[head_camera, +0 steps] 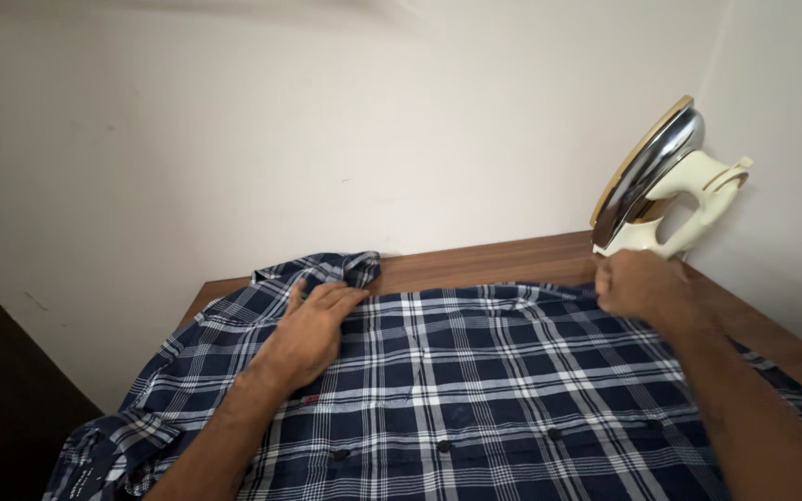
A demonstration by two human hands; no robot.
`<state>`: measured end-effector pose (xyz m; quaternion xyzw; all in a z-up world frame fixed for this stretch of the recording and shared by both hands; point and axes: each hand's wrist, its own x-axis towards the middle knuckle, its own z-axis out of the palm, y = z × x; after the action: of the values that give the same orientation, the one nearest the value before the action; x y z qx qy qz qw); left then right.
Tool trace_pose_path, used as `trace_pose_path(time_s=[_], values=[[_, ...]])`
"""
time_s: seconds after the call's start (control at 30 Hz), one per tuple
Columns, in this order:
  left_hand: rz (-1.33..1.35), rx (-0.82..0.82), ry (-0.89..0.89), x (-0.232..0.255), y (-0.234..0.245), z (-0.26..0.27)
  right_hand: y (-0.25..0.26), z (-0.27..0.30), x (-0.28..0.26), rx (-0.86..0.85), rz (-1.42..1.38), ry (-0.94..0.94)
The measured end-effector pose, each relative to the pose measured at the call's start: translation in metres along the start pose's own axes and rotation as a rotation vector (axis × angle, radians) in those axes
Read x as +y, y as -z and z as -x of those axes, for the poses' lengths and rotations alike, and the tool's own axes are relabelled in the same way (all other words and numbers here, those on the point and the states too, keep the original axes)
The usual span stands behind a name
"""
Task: The person irons a blue and white checkered shirt on a wooden table, smoothing the fabric with both hands and using a white electric iron. After ironing, the person buttons the shirt and places it on a hanger.
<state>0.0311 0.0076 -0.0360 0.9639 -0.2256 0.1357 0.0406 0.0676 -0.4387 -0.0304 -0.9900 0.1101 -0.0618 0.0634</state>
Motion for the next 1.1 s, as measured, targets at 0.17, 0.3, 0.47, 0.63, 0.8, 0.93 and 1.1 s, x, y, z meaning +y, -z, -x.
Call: trace_pose_path(time_s=[0.17,0.3,0.47,0.63,0.8,0.93,1.1], values=[[-0.309,0.136,-0.023,-0.002,0.004,-0.003,-0.030,-0.033,0.039,0.096,0.026,0.162],[-0.408,-0.018,0.030,0.006,0.024,-0.016,-0.052,-0.046,0.062,0.298,-0.035,0.059],[-0.415,-0.032,0.083,0.008,0.043,-0.027,-0.053,-0.053,0.066,0.315,-0.240,-0.083],[-0.411,0.172,-0.019,0.008,0.020,-0.027,-0.030,-0.004,0.022,0.583,-0.472,-0.079],[-0.173,0.053,0.283,0.006,0.025,-0.017,-0.016,0.014,-0.048,0.353,-0.559,0.158],[0.055,-0.265,0.528,-0.019,0.040,-0.005,-0.038,0.024,-0.082,-0.028,-0.194,0.156],[0.021,-0.592,0.555,-0.052,0.025,0.025,-0.073,0.018,-0.081,-0.030,-0.047,0.122]])
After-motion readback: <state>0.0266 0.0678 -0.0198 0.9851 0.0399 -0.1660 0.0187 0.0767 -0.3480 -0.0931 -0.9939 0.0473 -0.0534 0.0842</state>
